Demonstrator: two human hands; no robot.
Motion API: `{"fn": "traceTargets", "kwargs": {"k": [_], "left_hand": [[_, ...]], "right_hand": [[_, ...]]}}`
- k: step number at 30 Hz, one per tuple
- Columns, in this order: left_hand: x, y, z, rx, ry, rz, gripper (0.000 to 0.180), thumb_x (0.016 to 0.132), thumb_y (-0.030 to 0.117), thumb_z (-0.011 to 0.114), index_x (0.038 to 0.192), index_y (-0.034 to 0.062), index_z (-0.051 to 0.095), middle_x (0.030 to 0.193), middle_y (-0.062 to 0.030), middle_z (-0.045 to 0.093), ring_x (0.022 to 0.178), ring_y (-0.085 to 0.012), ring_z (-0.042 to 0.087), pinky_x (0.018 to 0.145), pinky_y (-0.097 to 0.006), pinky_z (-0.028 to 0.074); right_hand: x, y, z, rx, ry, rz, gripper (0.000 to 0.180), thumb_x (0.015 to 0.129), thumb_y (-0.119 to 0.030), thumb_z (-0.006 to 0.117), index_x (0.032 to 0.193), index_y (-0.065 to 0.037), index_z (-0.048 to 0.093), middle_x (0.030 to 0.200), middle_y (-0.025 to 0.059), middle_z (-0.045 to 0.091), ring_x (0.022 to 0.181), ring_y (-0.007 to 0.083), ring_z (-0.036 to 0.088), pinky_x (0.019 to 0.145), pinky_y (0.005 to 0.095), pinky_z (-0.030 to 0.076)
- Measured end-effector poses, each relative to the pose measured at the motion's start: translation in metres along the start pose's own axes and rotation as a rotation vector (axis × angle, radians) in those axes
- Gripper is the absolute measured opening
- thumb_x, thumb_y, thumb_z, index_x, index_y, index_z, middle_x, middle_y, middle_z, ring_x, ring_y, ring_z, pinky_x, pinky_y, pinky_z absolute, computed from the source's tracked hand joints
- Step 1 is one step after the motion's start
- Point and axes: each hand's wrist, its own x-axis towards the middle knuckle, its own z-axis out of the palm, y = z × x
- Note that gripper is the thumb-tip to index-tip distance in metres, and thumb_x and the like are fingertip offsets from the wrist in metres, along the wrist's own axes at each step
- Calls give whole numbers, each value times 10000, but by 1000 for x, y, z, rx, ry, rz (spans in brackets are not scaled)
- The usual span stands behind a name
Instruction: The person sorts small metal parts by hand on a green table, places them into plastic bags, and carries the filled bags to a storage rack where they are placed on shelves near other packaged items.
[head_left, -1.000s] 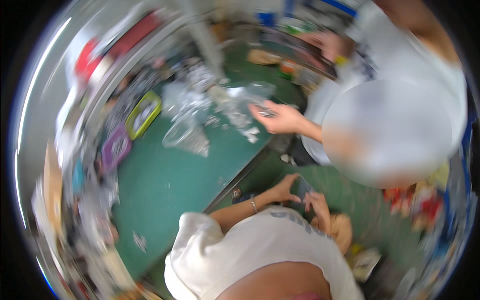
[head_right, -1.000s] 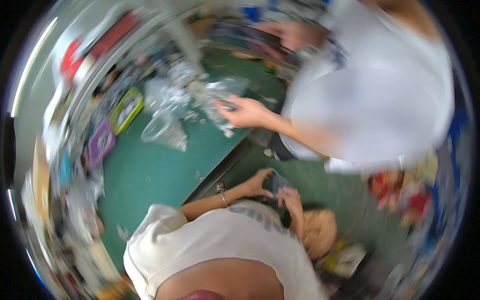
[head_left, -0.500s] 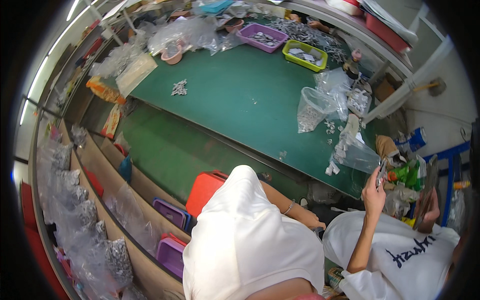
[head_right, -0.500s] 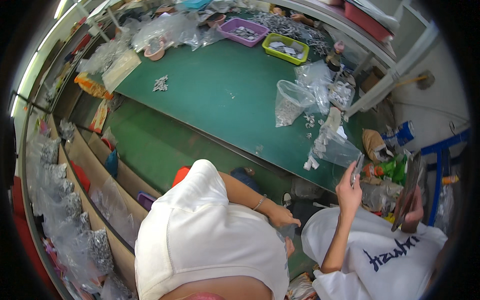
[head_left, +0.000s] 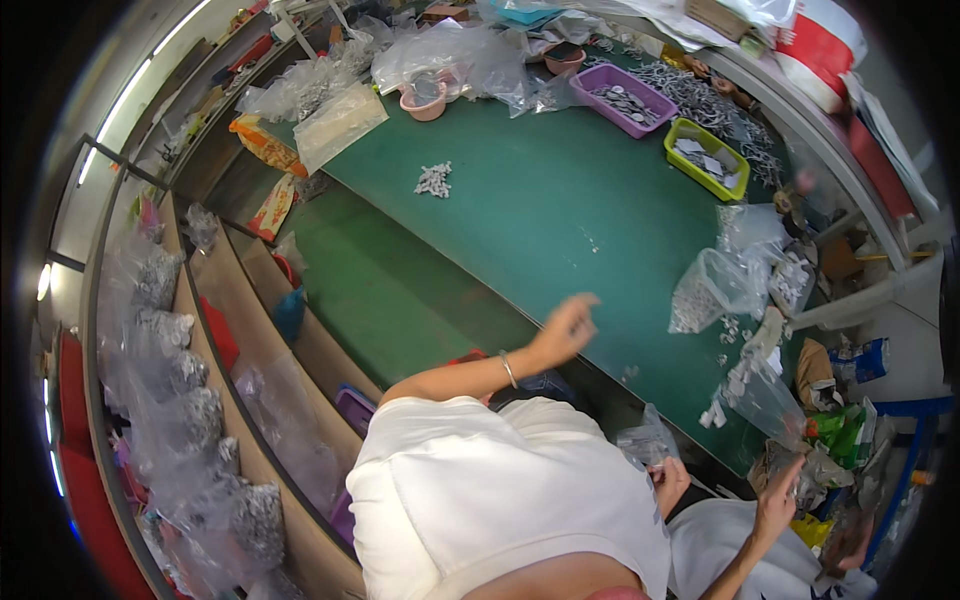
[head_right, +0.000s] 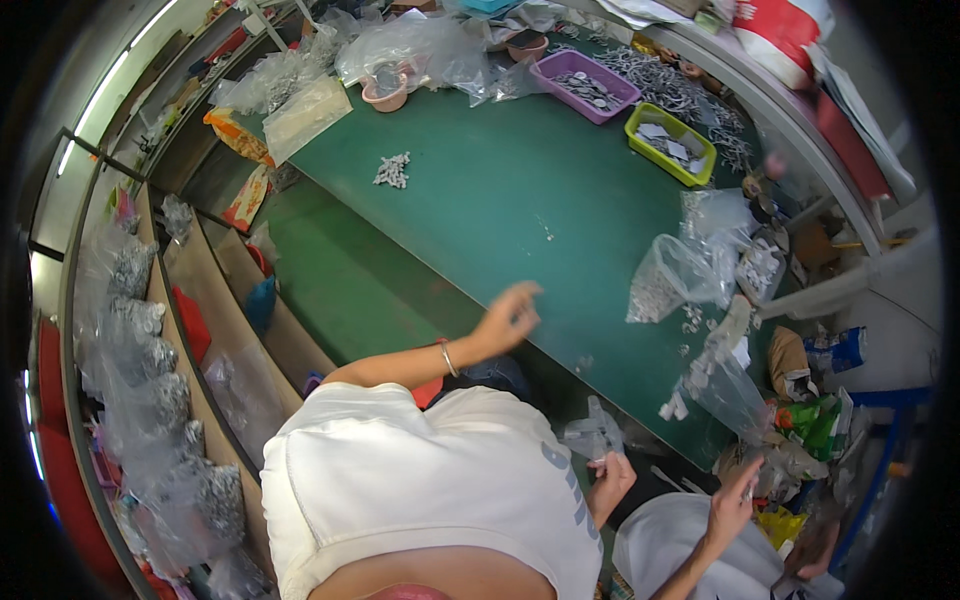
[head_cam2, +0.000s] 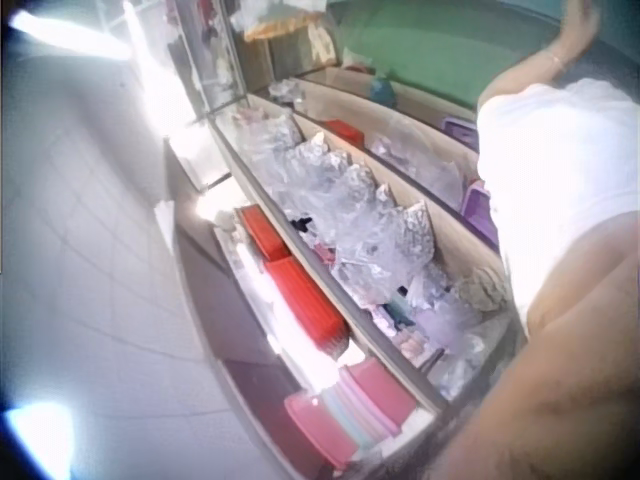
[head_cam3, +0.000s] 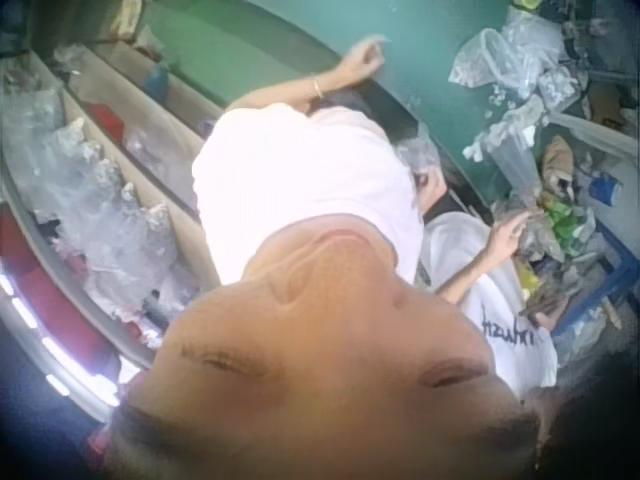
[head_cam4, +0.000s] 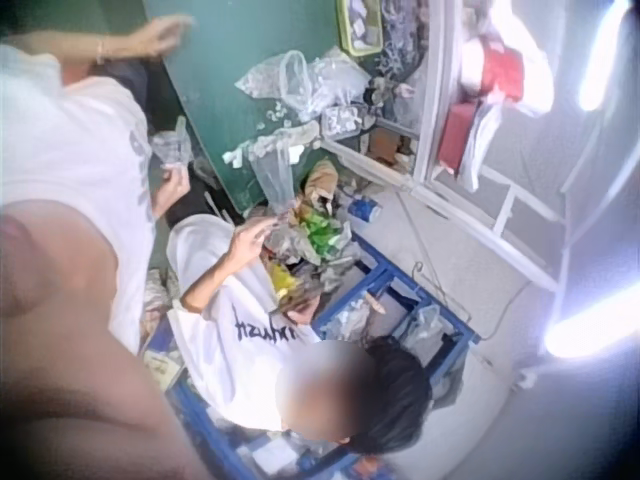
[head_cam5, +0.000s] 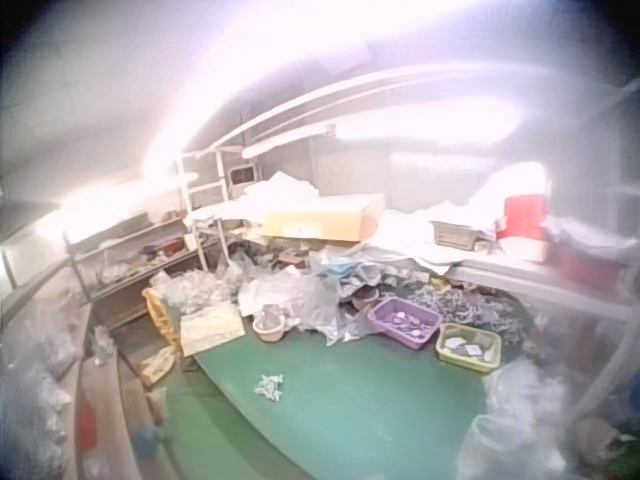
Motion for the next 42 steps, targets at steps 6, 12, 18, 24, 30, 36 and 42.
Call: {"fn": "traceTargets", "kwargs": {"k": [6, 12, 18, 24, 30, 36, 42], "left_hand": [[76, -157, -190, 888, 701, -468, 988, 561, 210, 785, 1325, 38, 184, 1301, -238, 248, 1169, -410, 257, 969, -450, 261], [137, -234, -277, 1126, 555, -699, 1009, 537, 548, 714, 1346, 193, 227, 1395, -159, 153, 1245, -436, 153, 933, -606, 229], [159, -268, -297, 1153, 417, -597, 896, 565, 539, 692, 1321, 240, 313, 1405, -116, 179, 1255, -405, 176, 954, -616, 176], [177, -271, -299, 1091, 567, -548, 767, 642, 513, 648, 1296, 236, 359, 1397, -117, 204, 1260, -391, 179, 946, -635, 156], [170, -304, -312, 1291, 486, -616, 590, 713, 538, 570, 1192, 209, 473, 1323, -35, 363, 1196, -306, 337, 930, -602, 242], [166, -322, -317, 1206, 510, -358, 405, 731, 349, 584, 1110, 213, 537, 1225, -24, 470, 1074, -246, 452, 922, -531, 277], [172, -296, -306, 1304, 430, -437, 408, 699, 355, 613, 1088, 246, 553, 1200, -36, 463, 1077, -252, 436, 928, -530, 268]], "right_hand": [[8, 29, 152, 194, -170, 183, 199, 792, -83, 518, 608, -32, 464, 552, 17, 411, 516, 117, 415, 543, 266, 399], [96, 25, 261, 142, -234, 130, 245, 827, -143, 489, 609, -39, 450, 537, 20, 379, 512, 133, 419, 547, 284, 401], [151, 75, 339, -58, -348, 222, 210, 808, -114, 481, 645, 11, 527, 563, 52, 487, 499, 125, 470, 490, 256, 404], [186, 115, 342, -316, -332, 326, 281, 812, -108, 431, 548, -20, 475, 473, 58, 469, 425, 134, 466, 418, 261, 384], [169, 100, 352, -536, -266, 149, 394, 824, -394, 542, 710, -17, 543, 542, 20, 497, 489, 98, 448, 475, 246, 369], [127, 108, 346, -456, 33, -64, 197, 791, -139, 599, 925, -16, 521, 644, 18, 509, 559, 81, 474, 511, 233, 389], [182, 4, 370, -377, 45, -438, 207, 796, -57, 553, 998, -25, 521, 755, 34, 528, 688, 85, 488, 597, 228, 398]]}}
